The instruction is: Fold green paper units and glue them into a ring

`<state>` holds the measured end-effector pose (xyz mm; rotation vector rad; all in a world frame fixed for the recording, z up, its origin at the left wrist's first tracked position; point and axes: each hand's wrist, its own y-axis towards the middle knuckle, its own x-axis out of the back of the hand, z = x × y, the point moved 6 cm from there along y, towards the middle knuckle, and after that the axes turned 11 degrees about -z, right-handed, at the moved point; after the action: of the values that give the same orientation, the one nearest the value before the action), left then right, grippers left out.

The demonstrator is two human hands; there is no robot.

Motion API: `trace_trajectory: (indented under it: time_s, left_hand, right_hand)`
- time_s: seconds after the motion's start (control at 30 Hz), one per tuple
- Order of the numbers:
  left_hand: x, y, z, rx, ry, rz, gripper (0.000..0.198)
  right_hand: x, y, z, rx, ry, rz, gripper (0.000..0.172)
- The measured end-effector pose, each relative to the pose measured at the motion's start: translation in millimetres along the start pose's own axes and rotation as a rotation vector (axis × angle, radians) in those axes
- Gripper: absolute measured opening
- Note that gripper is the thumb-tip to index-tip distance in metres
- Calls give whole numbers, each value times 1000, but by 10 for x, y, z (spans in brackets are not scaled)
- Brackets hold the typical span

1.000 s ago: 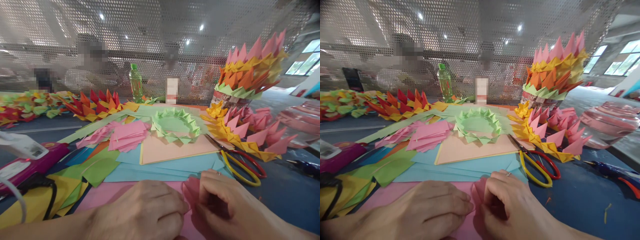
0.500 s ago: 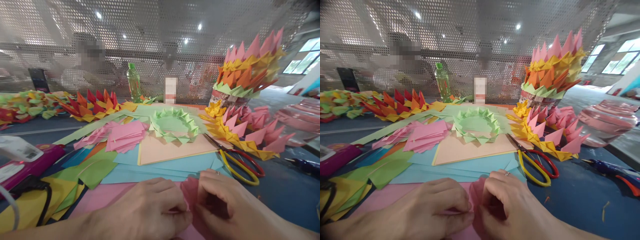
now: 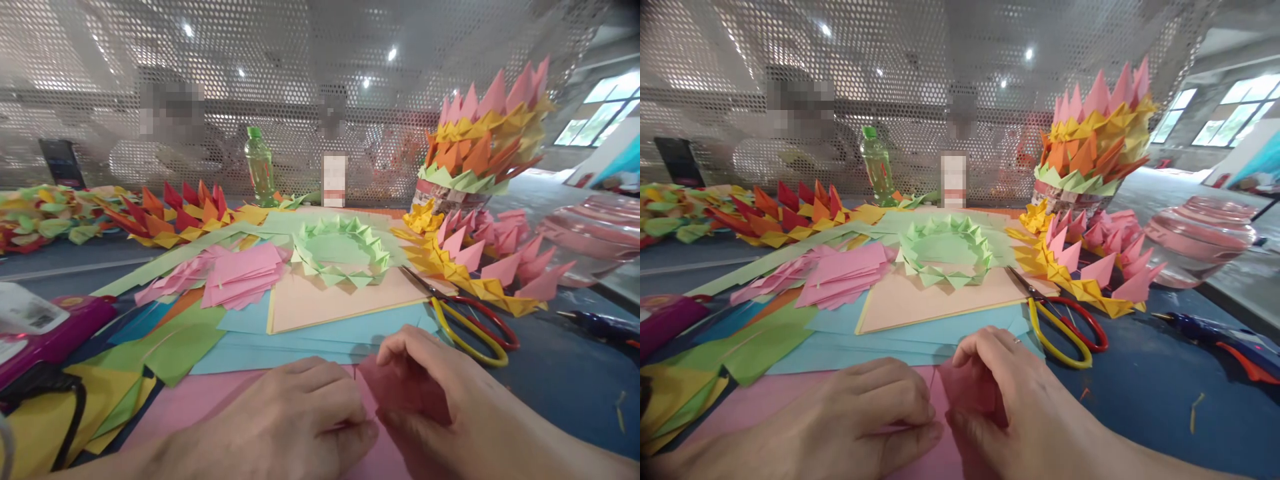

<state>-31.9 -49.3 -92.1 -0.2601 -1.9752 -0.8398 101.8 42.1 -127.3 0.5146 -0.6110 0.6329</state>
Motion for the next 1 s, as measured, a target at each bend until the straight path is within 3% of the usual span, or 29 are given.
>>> trace_trajectory:
  time_s: [0.23, 0.5, 0.93, 1.0]
  left_hand:
    - [-96, -81, 107, -165, -40, -88, 15]
    - [-92, -89, 118, -166, 20, -106, 15]
    - [-86, -105, 131, -132, -62, -32, 20]
    - [-101, -113, 135, -142, -55, -31, 21]
  right_hand:
    - [50, -39, -38, -60, 43, 84, 29]
    - [91, -69, -94, -31, 41, 113, 40]
    - [195, -26, -22, -63, 55, 66, 7]
    - [148, -51, -64, -68, 71, 48, 13]
